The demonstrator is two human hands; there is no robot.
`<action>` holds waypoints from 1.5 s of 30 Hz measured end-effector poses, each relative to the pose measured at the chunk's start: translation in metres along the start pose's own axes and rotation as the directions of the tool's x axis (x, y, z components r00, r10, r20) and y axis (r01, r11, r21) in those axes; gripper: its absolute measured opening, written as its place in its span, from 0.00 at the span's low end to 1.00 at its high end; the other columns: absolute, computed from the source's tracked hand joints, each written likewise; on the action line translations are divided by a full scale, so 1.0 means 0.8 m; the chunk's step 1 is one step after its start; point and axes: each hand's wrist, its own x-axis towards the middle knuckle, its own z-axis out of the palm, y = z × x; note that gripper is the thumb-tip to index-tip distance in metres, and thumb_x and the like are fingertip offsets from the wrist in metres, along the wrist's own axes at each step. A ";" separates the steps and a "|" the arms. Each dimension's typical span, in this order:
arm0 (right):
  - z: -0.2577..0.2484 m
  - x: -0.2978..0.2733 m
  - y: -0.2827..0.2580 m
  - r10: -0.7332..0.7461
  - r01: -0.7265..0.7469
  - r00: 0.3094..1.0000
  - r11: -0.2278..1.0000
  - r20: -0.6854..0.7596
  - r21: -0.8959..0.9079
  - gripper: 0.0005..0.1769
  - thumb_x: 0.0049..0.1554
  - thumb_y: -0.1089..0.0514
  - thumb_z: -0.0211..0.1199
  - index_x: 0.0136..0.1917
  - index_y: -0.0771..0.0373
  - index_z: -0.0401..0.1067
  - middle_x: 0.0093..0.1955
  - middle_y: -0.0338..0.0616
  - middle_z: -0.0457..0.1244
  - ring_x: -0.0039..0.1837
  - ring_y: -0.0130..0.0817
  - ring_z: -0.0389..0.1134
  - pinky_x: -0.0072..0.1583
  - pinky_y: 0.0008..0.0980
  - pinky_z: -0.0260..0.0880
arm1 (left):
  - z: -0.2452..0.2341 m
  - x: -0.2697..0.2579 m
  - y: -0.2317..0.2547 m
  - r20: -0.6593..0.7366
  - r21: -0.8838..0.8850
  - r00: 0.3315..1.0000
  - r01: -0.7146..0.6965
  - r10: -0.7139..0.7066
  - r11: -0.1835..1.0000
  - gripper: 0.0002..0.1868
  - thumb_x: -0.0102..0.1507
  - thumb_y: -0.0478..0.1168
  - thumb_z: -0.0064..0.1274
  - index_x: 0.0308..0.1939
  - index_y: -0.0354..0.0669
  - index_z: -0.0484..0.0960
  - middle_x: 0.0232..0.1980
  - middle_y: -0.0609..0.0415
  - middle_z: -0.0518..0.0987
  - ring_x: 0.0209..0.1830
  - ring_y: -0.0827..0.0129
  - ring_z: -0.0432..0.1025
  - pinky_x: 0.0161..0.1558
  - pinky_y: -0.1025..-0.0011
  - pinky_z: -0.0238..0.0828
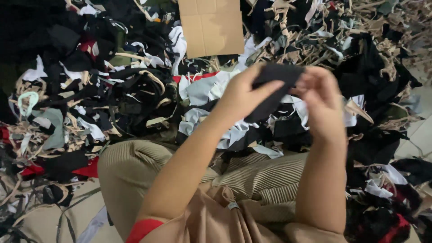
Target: Sorting and stacking small fabric scraps onto a cardboard base from a large pile
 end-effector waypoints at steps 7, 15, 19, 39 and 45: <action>0.037 -0.028 0.141 0.211 -0.259 0.930 0.957 0.301 0.130 0.18 0.51 0.70 0.72 0.53 0.62 0.71 0.44 0.39 0.69 0.44 0.22 0.68 0.47 0.22 0.67 | -0.024 -0.032 -0.061 -0.328 0.087 0.936 0.168 -0.131 0.982 0.21 0.61 0.56 0.63 0.51 0.49 0.83 0.42 0.47 0.85 0.48 0.52 0.80 0.49 0.58 0.77; 0.043 -0.023 0.099 0.206 -0.209 0.961 0.978 0.185 -0.001 0.05 0.60 0.63 0.66 0.49 0.58 0.72 0.54 0.41 0.69 0.50 0.22 0.66 0.52 0.25 0.64 | -0.055 -0.077 -0.093 -0.538 -0.191 0.793 0.218 -0.288 0.957 0.26 0.56 0.46 0.72 0.54 0.45 0.80 0.46 0.47 0.81 0.49 0.61 0.77 0.55 0.64 0.74; 0.009 -0.004 0.082 0.001 0.000 1.000 0.998 -0.014 0.057 0.07 0.60 0.65 0.66 0.45 0.61 0.69 0.43 0.40 0.62 0.48 0.28 0.64 0.49 0.22 0.60 | -0.084 -0.081 -0.116 -0.419 -0.199 0.865 0.208 -0.275 0.958 0.13 0.60 0.39 0.67 0.44 0.50 0.79 0.38 0.64 0.81 0.39 0.80 0.71 0.46 0.80 0.71; -0.087 0.025 0.227 0.451 -0.242 0.888 0.625 0.090 -0.742 0.18 0.49 0.67 0.65 0.53 0.55 0.81 0.42 0.35 0.72 0.46 0.24 0.69 0.51 0.26 0.68 | 0.054 0.063 -0.101 -0.160 -0.131 0.972 -0.195 0.174 0.972 0.20 0.66 0.32 0.51 0.62 0.48 0.71 0.66 0.54 0.72 0.65 0.64 0.72 0.72 0.70 0.64; -0.055 0.011 0.271 0.280 0.099 0.928 0.453 0.247 -0.886 0.14 0.52 0.56 0.56 0.45 0.69 0.74 0.46 0.65 0.69 0.50 0.67 0.67 0.47 0.61 0.62 | 0.120 0.102 -0.112 -0.123 -0.209 0.991 -0.080 0.055 0.975 0.18 0.71 0.33 0.44 0.63 0.55 0.74 0.70 0.55 0.75 0.76 0.55 0.67 0.73 0.57 0.67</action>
